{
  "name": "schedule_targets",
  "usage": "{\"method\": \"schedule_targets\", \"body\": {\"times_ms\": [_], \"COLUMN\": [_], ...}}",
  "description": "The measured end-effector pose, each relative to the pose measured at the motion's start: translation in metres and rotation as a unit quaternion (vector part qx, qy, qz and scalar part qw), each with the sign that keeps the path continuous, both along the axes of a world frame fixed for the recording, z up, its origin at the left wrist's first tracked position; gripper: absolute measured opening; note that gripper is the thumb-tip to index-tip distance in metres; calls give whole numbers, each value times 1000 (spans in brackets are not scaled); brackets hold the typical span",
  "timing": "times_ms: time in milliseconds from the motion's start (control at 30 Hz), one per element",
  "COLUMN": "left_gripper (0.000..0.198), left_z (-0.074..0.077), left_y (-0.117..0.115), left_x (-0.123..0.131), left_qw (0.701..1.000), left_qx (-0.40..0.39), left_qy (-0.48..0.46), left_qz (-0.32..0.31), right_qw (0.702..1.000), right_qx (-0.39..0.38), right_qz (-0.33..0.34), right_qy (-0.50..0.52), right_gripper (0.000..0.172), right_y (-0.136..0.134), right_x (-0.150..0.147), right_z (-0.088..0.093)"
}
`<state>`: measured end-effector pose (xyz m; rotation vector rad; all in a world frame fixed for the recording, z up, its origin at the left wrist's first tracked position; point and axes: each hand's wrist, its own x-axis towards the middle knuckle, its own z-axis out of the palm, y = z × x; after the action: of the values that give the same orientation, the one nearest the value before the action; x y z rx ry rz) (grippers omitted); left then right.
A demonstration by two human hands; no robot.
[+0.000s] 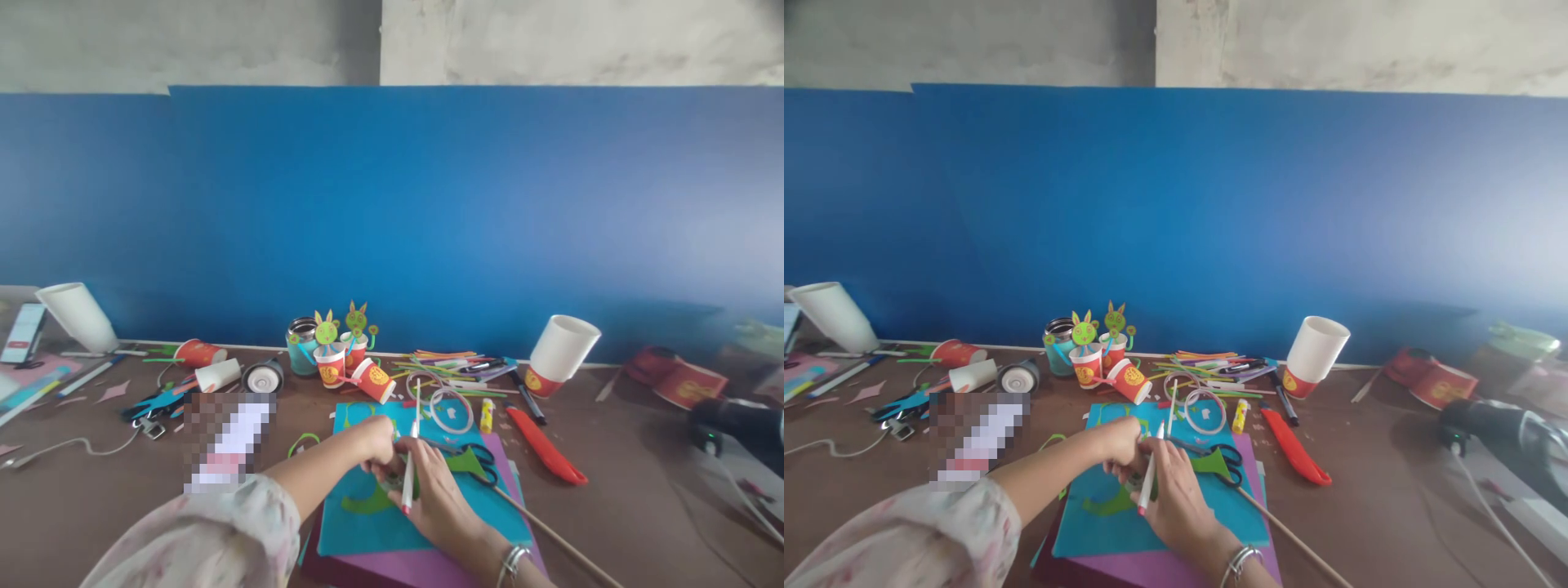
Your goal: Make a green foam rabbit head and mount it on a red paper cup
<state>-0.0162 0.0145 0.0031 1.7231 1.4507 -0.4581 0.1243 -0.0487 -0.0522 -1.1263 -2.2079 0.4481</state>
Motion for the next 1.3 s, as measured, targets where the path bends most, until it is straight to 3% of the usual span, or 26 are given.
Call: {"method": "schedule_targets", "body": {"times_ms": [100,233,300,400,500,600,700,833,1000,1300], "left_gripper": [23,28,34,38,40,42,43,41,38,36], "left_z": [1,-2,-4,-3,2,7,10,13,15,14], "left_y": [5,13,16,19,19,18,16,14,14,14], "left_x": [4,6,7,7,8,9,10,10,10,10], "left_qw": [998,997,997,998,998,998,998,998,998,999], "left_qx": [-62,-69,-59,-50,-45,-40,-36,-31,-27,-27], "left_qy": [9,31,35,28,25,28,35,43,46,39], "left_qz": [-19,-25,-24,-23,-27,-29,-31,-36,-37,-24], "right_qw": [1000,998,994,984,964,954,950,957,949,945], "right_qx": [13,59,84,111,95,25,-23,-24,-86,-112], "right_qz": [12,-15,-47,-21,39,80,76,25,12,15], "right_qy": [-10,-30,-49,-137,-245,-286,-302,-288,-303,-306], "right_gripper": [53,57,42,10,12,15,23,22,21,25], "right_y": [0,-10,-20,-37,-49,-49,-45,-40,-35,-34], "right_x": [1,7,11,8,-7,-30,-49,-62,-68,-70], "right_z": [2,11,15,13,6,6,15,24,27,34]}}
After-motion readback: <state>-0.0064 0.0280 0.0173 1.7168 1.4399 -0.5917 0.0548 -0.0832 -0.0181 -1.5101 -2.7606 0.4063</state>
